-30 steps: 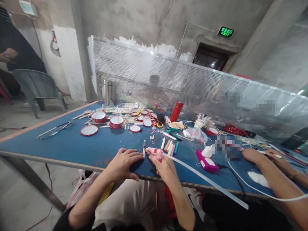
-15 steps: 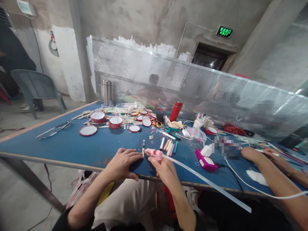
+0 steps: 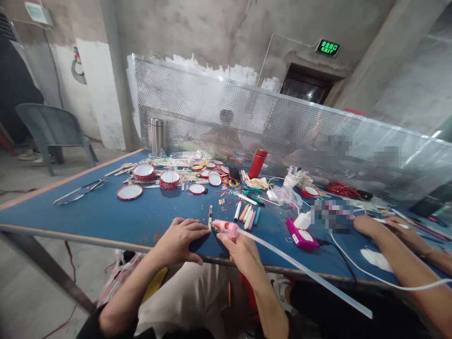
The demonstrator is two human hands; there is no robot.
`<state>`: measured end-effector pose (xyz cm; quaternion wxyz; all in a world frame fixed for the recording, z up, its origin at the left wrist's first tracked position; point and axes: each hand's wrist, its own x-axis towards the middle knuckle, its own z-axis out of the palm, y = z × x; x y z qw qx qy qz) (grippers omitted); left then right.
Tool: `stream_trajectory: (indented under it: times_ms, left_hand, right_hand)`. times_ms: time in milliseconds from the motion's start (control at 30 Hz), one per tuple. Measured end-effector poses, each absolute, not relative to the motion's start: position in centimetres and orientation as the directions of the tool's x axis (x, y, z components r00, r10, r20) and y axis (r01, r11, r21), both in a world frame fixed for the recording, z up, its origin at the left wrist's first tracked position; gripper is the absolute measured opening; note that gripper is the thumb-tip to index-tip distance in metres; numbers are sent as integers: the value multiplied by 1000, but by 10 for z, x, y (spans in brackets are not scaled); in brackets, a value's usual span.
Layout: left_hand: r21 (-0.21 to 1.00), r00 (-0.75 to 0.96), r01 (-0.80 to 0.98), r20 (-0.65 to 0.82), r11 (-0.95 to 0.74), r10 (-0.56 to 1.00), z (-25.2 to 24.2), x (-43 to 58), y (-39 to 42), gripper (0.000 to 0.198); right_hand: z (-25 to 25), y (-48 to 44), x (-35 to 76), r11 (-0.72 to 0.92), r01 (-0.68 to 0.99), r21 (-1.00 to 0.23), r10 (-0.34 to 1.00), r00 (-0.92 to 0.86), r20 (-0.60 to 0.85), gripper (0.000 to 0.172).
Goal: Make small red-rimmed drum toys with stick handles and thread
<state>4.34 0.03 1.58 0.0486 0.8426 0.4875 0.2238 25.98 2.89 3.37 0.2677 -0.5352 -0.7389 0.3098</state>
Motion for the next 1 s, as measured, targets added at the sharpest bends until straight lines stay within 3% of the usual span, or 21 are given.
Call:
stream_trajectory:
  times_ms: [1000]
  left_hand:
    - [294, 422, 797, 352, -527, 835, 11, 43, 0, 79]
  right_hand:
    - [41, 24, 257, 248, 651, -718, 953, -299, 58, 45]
